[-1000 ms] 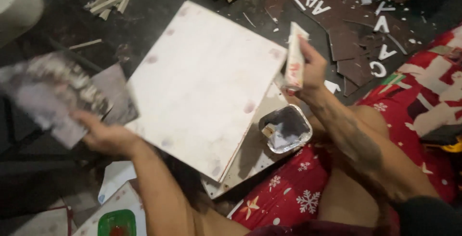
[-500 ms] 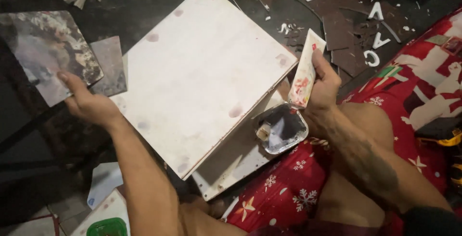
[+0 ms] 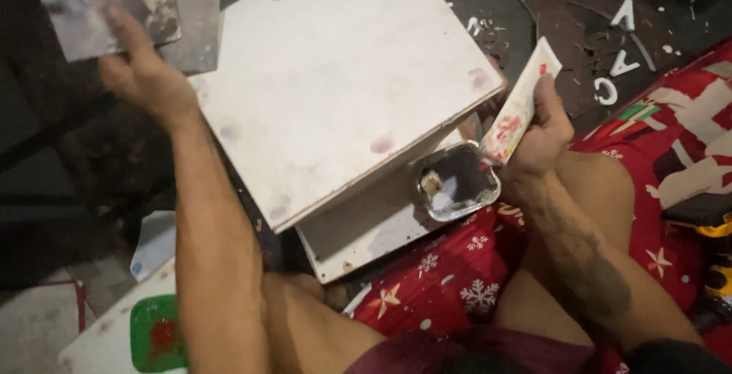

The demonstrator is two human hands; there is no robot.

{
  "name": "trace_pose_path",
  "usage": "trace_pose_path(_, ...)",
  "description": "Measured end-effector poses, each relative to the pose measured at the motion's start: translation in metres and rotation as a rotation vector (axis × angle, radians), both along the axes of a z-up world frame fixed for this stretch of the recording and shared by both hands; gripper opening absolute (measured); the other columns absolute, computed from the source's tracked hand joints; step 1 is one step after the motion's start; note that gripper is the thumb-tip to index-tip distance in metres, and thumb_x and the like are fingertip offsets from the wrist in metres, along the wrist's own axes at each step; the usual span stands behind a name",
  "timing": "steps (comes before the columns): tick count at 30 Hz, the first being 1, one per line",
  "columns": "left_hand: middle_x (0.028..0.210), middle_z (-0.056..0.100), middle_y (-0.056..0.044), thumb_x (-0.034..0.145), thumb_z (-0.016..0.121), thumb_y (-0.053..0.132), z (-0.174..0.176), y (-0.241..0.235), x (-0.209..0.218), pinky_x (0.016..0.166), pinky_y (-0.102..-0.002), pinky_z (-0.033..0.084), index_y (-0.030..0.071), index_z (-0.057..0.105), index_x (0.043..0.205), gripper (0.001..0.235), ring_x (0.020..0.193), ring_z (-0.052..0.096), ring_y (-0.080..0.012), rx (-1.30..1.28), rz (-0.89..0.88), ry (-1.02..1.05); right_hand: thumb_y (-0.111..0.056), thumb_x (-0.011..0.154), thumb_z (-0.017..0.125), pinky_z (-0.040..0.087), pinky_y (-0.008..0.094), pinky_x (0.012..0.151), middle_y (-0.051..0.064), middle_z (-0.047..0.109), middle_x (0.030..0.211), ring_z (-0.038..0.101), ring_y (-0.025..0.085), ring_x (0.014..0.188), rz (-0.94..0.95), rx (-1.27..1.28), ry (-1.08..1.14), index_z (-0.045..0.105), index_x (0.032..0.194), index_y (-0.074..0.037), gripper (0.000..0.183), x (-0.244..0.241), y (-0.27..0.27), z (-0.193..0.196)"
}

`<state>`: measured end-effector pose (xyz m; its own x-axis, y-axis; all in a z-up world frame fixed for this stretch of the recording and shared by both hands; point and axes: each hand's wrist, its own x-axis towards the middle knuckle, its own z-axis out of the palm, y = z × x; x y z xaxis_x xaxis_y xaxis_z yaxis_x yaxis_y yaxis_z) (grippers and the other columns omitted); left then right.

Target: Applying filler compound to the seams and surfaces of a white box using a manual spreader to smooth out imperfections.

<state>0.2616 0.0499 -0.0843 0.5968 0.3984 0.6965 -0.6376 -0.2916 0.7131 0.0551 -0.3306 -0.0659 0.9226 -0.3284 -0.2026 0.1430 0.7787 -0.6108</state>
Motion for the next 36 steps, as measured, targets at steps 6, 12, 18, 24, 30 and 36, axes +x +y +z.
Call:
trace_pose_path(6,0.073,0.059,-0.003,0.109,0.056,0.031,0.041,-0.004,-0.044,0.055,-0.028,0.037,0.002,0.063,0.084,0.039,0.058,0.044,-0.0121,0.072,-0.07,-0.053,-0.045,0.095,0.041,0.046,0.034,0.109,0.008,0.075,0.127,0.073,0.015,0.118,-0.217,-0.388,0.073,0.024,0.161,-0.008,0.078,-0.023,-0.026,-0.009)
trace_pose_path(12,0.085,0.06,-0.013,0.112,0.058,0.033,0.073,0.023,-0.12,0.068,-0.03,0.045,-0.007,0.066,0.093,0.045,0.072,0.052,-0.0196,0.297,0.172,-0.04,-0.043,0.104,0.029,0.055,0.032,0.079,0.012,0.067,0.099,0.066,0.02,0.083,0.096,-0.853,0.403,0.058,0.122,-0.003,0.053,-0.12,0.031,0.03)
trace_pose_path(18,0.085,0.065,-0.021,0.121,0.065,0.015,0.12,0.045,-0.212,0.069,-0.035,0.045,-0.014,0.065,0.09,0.043,0.068,0.049,-0.0238,0.495,0.278,-0.037,-0.025,0.099,0.059,0.061,0.032,0.061,0.016,0.076,0.084,0.072,0.022,0.068,0.838,-0.844,0.474,0.071,0.103,0.003,0.031,-0.136,0.097,-0.078)
trace_pose_path(24,0.098,0.071,-0.021,0.118,0.058,-0.001,0.146,0.024,-0.287,0.071,-0.034,0.051,-0.012,0.064,0.104,0.019,0.073,0.059,-0.0223,0.442,0.146,0.119,-0.021,0.1,0.057,0.059,0.034,0.075,0.019,0.074,0.101,0.072,0.025,0.083,0.789,-0.855,0.657,0.063,0.123,0.006,0.036,-0.125,0.128,-0.121)
trace_pose_path(30,0.093,0.068,-0.02,0.108,0.064,0.003,0.137,0.011,-0.334,0.064,-0.034,0.043,-0.016,0.066,0.098,0.021,0.07,0.051,-0.0225,0.456,0.185,0.369,-0.021,0.096,0.062,0.059,0.035,0.083,0.019,0.072,0.111,0.073,0.027,0.093,0.714,-0.972,0.632,0.054,0.135,0.004,0.047,-0.117,0.127,-0.176)
trace_pose_path(36,0.104,0.073,-0.02,0.098,0.062,0.004,0.133,-0.011,-0.37,0.073,-0.034,0.05,-0.011,0.07,0.112,0.022,0.081,0.064,-0.025,0.438,0.093,0.525,-0.04,0.094,0.065,0.049,0.048,0.109,0.032,0.048,0.145,0.055,0.041,0.131,0.784,-1.315,0.582,0.03,0.152,0.007,0.082,-0.14,0.121,-0.123)
